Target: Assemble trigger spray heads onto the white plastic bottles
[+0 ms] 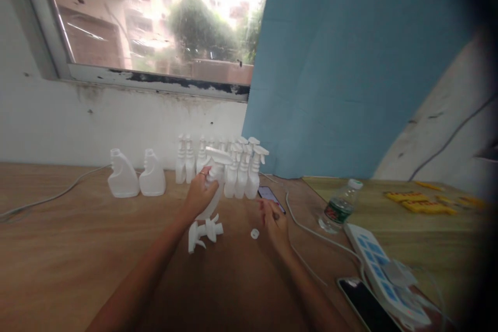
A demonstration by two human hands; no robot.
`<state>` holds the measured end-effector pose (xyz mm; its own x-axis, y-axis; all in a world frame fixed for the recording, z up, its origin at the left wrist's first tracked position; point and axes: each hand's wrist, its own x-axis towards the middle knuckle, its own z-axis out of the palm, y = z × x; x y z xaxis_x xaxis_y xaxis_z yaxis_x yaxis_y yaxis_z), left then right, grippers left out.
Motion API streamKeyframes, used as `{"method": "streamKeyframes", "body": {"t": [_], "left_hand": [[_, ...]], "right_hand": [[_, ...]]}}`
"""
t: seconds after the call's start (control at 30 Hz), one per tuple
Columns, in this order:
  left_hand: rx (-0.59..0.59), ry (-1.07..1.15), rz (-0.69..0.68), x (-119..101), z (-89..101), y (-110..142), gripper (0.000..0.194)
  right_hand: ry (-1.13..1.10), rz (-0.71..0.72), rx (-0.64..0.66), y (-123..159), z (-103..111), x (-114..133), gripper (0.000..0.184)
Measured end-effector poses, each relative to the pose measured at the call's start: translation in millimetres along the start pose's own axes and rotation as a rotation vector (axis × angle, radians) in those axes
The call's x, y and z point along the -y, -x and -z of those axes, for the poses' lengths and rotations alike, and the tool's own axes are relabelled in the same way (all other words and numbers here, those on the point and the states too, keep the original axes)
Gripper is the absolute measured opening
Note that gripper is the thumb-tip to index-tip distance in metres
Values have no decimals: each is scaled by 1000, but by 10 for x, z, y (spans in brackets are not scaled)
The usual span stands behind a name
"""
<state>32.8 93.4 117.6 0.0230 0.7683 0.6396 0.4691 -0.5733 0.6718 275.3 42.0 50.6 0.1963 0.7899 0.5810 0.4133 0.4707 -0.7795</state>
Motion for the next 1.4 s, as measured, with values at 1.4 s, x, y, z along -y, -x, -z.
{"method": "streamKeyframes", "body": {"t": [1.4], "left_hand": [[843,446,79,-241,801,215,48]], "right_hand": [[-879,-389,287,-318,-754,845,34]]}}
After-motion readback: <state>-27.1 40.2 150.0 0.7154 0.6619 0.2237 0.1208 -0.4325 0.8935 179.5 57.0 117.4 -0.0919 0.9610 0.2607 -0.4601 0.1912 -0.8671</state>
